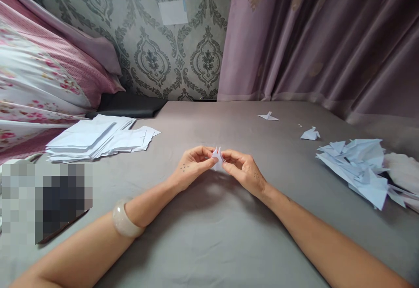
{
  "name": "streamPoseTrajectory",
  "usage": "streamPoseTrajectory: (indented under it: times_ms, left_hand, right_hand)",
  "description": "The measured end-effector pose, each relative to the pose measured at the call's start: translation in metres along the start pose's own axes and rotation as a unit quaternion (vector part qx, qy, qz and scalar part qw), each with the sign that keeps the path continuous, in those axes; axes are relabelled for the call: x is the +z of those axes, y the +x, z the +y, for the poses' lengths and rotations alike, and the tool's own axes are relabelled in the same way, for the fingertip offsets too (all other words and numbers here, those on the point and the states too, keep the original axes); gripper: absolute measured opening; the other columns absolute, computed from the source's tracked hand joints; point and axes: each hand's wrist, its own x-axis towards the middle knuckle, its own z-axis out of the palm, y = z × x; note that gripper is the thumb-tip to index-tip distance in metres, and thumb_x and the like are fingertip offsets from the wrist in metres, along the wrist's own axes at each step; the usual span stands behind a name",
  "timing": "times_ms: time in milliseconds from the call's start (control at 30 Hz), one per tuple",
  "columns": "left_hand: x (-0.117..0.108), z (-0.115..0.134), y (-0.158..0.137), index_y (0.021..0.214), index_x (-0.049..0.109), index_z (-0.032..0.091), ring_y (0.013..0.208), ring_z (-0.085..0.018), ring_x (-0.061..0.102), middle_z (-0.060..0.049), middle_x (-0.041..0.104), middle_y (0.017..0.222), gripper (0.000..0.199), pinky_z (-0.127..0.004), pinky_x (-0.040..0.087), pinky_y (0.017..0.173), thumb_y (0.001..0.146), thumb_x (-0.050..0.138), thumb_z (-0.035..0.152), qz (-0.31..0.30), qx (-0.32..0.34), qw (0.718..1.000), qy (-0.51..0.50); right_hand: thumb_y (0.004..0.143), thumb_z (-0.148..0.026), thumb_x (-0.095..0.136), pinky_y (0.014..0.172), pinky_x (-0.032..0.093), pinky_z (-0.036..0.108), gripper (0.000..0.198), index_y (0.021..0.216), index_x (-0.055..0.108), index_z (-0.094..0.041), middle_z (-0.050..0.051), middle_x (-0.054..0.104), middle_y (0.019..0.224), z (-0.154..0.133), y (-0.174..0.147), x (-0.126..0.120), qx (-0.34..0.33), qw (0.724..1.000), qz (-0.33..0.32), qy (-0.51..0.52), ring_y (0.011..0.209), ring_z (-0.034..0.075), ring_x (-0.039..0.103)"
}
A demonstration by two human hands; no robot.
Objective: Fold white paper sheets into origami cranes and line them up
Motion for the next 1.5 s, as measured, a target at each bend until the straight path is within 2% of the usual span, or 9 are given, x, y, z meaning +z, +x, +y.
streamPoseTrajectory:
  times_ms: [267, 400, 567, 800, 933, 1167, 1333, 1500]
  left_hand:
    - [0.000, -0.001, 0.001, 0.073, 0.061, 0.014, 0.072, -0.010, 0.057, 0.000, 0.065, 0.076, 0.023, -0.024, 0.043, 0.072, 0.068, 0.077, 0.029, 0.032, -0.018, 0.999, 0.013]
    - [-0.001, -0.001, 0.000, 0.075, 0.061, 0.014, 0.072, -0.010, 0.057, 0.001, 0.064, 0.075, 0.023, -0.023, 0.043, 0.071, 0.068, 0.077, 0.029, 0.030, -0.029, 0.999, 0.011]
    - [-0.003, -0.005, 0.002, 0.078, 0.058, 0.015, 0.074, -0.009, 0.058, 0.002, 0.064, 0.076, 0.024, -0.022, 0.043, 0.074, 0.068, 0.078, 0.025, 0.028, -0.016, 0.999, -0.025]
    - [-0.003, -0.007, 0.004, 0.094, 0.056, 0.018, 0.074, -0.010, 0.062, 0.001, 0.069, 0.079, 0.032, -0.025, 0.047, 0.075, 0.070, 0.076, 0.019, 0.009, -0.015, 0.998, -0.058]
    - [-0.002, -0.006, 0.003, 0.094, 0.056, 0.017, 0.075, -0.011, 0.063, 0.000, 0.069, 0.079, 0.031, -0.025, 0.047, 0.075, 0.070, 0.076, 0.019, 0.001, -0.022, 0.998, -0.058]
    - [-0.003, -0.007, 0.003, 0.095, 0.057, 0.017, 0.073, -0.010, 0.062, 0.000, 0.069, 0.079, 0.031, -0.024, 0.047, 0.073, 0.070, 0.076, 0.019, -0.008, -0.022, 0.998, -0.054]
    - [-0.002, -0.007, 0.003, 0.093, 0.059, 0.017, 0.074, -0.010, 0.061, 0.001, 0.068, 0.078, 0.031, -0.024, 0.046, 0.074, 0.069, 0.077, 0.020, -0.003, -0.025, 0.998, -0.052]
    - [0.000, -0.005, 0.001, 0.084, 0.066, 0.016, 0.077, -0.011, 0.061, -0.001, 0.068, 0.082, 0.021, -0.023, 0.045, 0.076, 0.069, 0.077, 0.026, -0.006, -0.068, 0.997, -0.029]
  right_hand:
    - [0.073, -0.035, 0.068, 0.079, 0.048, 0.033, 0.021, 0.085, 0.070, -0.019, 0.005, 0.069, 0.085, 0.004, 0.004, 0.005, 0.041, 0.997, 0.063, 0.034, 0.080, 0.017, 0.062]
    - [0.068, -0.038, 0.073, 0.080, 0.049, 0.033, 0.024, 0.084, 0.071, -0.020, 0.004, 0.071, 0.085, 0.004, 0.004, 0.003, 0.081, 0.991, 0.065, 0.082, 0.081, 0.018, 0.064]
    - [0.066, -0.039, 0.075, 0.079, 0.048, 0.032, 0.024, 0.080, 0.070, -0.021, 0.002, 0.071, 0.085, 0.006, 0.006, 0.003, 0.095, 0.985, 0.071, 0.125, 0.080, 0.016, 0.063]
    - [0.063, -0.039, 0.077, 0.072, 0.046, 0.029, 0.025, 0.076, 0.066, -0.020, 0.000, 0.066, 0.076, 0.004, 0.005, 0.002, 0.105, 0.984, 0.072, 0.122, 0.073, 0.014, 0.059]
    - [0.068, -0.041, 0.073, 0.074, 0.044, 0.029, 0.025, 0.083, 0.071, -0.021, 0.001, 0.064, 0.082, -0.002, 0.005, 0.001, 0.095, 0.989, 0.049, 0.099, 0.078, 0.014, 0.057]
    - [0.068, -0.041, 0.073, 0.071, 0.040, 0.029, 0.019, 0.073, 0.073, -0.023, -0.002, 0.060, 0.072, -0.003, 0.006, 0.002, 0.100, 0.987, 0.054, 0.111, 0.072, 0.012, 0.051]
    - [0.066, -0.039, 0.075, 0.076, 0.040, 0.030, 0.016, 0.068, 0.073, -0.023, -0.002, 0.060, 0.073, -0.003, 0.006, 0.003, 0.107, 0.984, 0.080, 0.120, 0.075, 0.013, 0.052]
    - [0.064, -0.040, 0.075, 0.078, 0.043, 0.031, 0.018, 0.069, 0.073, -0.022, -0.001, 0.063, 0.074, -0.004, 0.005, 0.006, 0.122, 0.976, 0.104, 0.144, 0.076, 0.014, 0.055]
